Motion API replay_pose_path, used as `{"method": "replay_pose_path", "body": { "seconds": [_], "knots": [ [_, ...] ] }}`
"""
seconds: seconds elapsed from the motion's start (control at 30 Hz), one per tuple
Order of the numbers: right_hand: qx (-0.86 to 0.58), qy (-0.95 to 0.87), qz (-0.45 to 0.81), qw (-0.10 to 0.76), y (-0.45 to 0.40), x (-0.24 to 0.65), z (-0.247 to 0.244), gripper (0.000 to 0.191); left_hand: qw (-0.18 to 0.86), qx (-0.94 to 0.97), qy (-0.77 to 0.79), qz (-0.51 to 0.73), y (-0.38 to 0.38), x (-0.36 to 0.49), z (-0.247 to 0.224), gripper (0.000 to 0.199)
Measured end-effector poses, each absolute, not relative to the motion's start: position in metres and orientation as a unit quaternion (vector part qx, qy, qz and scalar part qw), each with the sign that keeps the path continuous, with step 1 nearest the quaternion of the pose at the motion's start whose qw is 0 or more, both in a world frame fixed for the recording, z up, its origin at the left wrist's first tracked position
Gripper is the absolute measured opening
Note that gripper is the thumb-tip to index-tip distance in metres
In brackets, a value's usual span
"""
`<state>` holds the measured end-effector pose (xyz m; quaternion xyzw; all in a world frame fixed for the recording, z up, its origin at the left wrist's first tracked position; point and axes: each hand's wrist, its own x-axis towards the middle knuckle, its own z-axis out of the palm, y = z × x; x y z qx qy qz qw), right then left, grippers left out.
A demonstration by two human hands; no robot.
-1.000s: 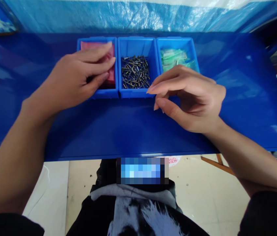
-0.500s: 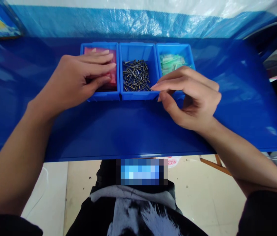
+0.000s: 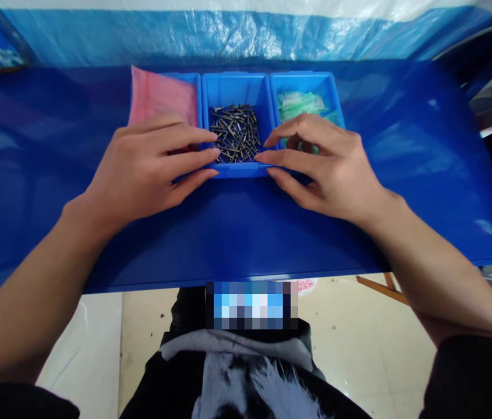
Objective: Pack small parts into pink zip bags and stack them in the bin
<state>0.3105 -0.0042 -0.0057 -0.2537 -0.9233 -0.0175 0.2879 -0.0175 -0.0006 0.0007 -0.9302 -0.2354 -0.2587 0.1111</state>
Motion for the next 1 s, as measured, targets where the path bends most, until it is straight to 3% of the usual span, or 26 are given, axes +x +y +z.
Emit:
{"method": "replay_pose_path", "body": {
  "seconds": [0.27, 1.0],
  "knots": [
    [-0.246, -0.918, 0.036, 0.309, -0.004, 0.309, -0.006, 0.026, 0.085, -0.915, -0.280, -0.278, -0.010, -0.011, 0.000, 0.018],
    [-0.239, -0.927, -0.012, 0.289, -0.007, 0.308, -0.005, 0.026, 0.059, -0.923, -0.249, -0.287, -0.012, -0.011, 0.002, 0.021]
  ]
}}
